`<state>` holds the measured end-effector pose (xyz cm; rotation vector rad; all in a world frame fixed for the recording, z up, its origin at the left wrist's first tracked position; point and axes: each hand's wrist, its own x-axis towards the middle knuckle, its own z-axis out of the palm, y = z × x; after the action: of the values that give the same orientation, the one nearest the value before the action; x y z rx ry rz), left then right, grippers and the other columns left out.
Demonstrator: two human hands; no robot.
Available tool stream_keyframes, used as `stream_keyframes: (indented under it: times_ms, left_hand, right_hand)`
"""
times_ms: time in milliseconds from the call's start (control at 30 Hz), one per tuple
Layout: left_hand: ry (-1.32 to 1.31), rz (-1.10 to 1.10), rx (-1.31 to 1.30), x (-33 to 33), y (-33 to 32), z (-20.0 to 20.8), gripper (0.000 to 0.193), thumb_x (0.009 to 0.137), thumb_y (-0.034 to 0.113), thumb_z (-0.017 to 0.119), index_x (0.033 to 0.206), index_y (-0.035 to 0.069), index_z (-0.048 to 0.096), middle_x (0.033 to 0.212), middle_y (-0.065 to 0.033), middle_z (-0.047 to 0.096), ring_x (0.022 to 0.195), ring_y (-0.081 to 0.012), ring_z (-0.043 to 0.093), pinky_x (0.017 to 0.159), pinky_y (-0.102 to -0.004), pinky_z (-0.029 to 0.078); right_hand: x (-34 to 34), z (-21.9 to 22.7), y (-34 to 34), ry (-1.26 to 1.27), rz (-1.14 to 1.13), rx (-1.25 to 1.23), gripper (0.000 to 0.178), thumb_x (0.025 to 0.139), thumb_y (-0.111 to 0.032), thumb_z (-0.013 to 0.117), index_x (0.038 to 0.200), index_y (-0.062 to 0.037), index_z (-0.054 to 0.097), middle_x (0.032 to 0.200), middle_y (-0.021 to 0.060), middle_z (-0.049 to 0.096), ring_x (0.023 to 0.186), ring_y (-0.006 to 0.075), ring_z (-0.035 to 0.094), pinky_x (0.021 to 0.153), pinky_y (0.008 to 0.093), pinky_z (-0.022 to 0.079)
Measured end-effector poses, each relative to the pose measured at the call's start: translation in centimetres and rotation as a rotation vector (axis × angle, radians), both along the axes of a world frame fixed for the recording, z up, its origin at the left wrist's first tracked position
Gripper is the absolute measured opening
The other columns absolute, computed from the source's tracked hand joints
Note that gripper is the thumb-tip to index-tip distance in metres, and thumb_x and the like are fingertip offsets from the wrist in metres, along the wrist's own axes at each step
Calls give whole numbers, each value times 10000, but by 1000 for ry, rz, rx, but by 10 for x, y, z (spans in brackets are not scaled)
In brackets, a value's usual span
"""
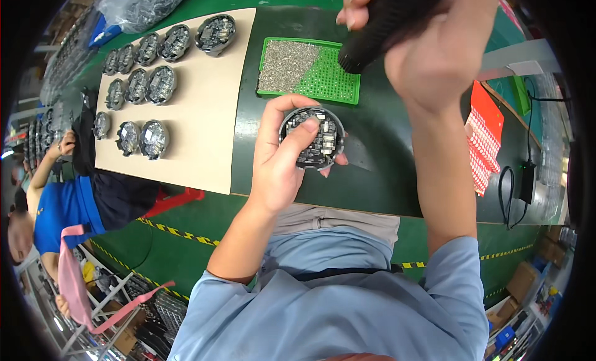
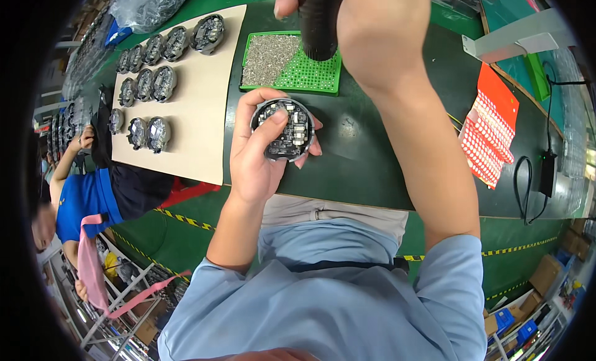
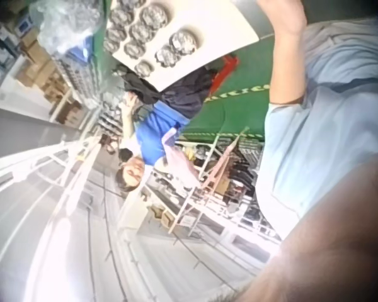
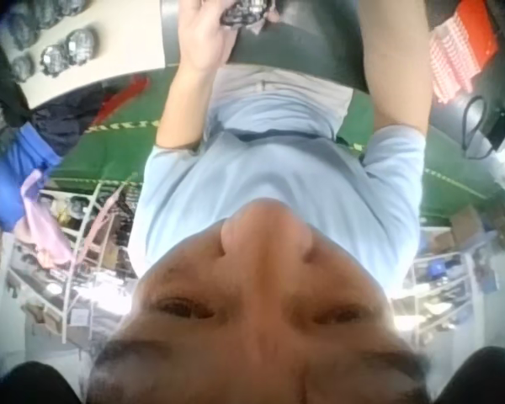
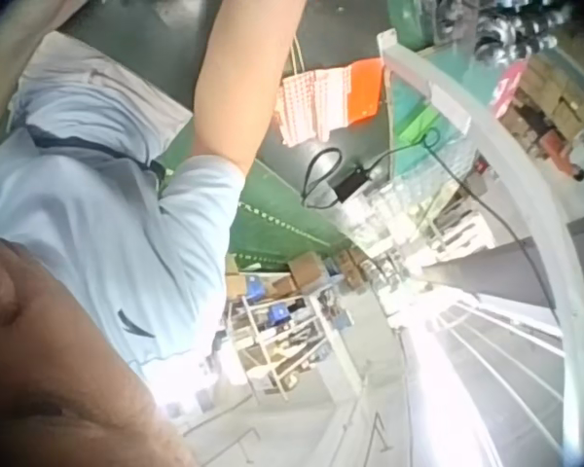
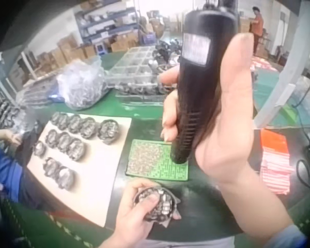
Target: Assembling components onto circuit boards using an electric screwdriver.
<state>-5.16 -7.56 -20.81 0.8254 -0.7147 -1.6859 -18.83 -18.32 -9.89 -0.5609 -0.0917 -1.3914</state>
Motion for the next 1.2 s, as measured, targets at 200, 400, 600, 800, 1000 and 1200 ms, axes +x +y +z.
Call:
stream_keyframes:
  times_ms: [200,400,600,800,1000,1200]
  left_hand:
    - [-14,-13,49,-6,-10,-4,218,1054,110,493,1259,51,450,975,-279,688,724,-307,712,532,-325,519]
    - [81,-22,29,-4,-13,-10,229,1056,110,514,1276,71,469,978,-172,701,753,-267,740,544,-313,548]
    - [50,-34,66,-7,-13,-5,276,1061,131,508,1326,55,497,1001,-184,719,781,-270,750,569,-315,561]
    - [-20,-54,82,-6,-13,-3,335,1063,176,504,1323,-33,539,1001,-247,709,783,-304,741,583,-331,563]
    - [6,-34,95,-5,-14,-5,304,1055,163,517,1279,-34,572,971,-212,713,782,-300,748,625,-352,610]
    - [16,-46,90,-7,-14,-5,270,1051,101,504,1279,-25,577,958,-200,715,766,-296,748,651,-378,619]
  right_hand:
    - [6,-24,-7,1020,-750,-244,952,1006,-784,149,1004,36,633,633,98,594,489,152,574,463,250,489]
    - [11,-34,-19,-82,26,-77,954,1009,-778,149,983,41,638,614,100,595,446,154,557,432,244,475]
    - [4,-37,-18,989,-725,-265,991,975,-824,131,927,26,640,585,100,590,426,150,544,433,238,472]
    - [4,-30,-10,1131,-762,-302,991,970,-832,146,932,28,636,605,105,603,441,146,556,440,240,477]
    - [9,-29,-11,3,91,-106,1006,946,-854,173,968,41,633,640,116,616,479,159,577,471,249,493]
    - [-11,-19,-21,131,159,-145,994,910,-867,251,1001,50,623,682,128,631,520,169,598,497,259,508]
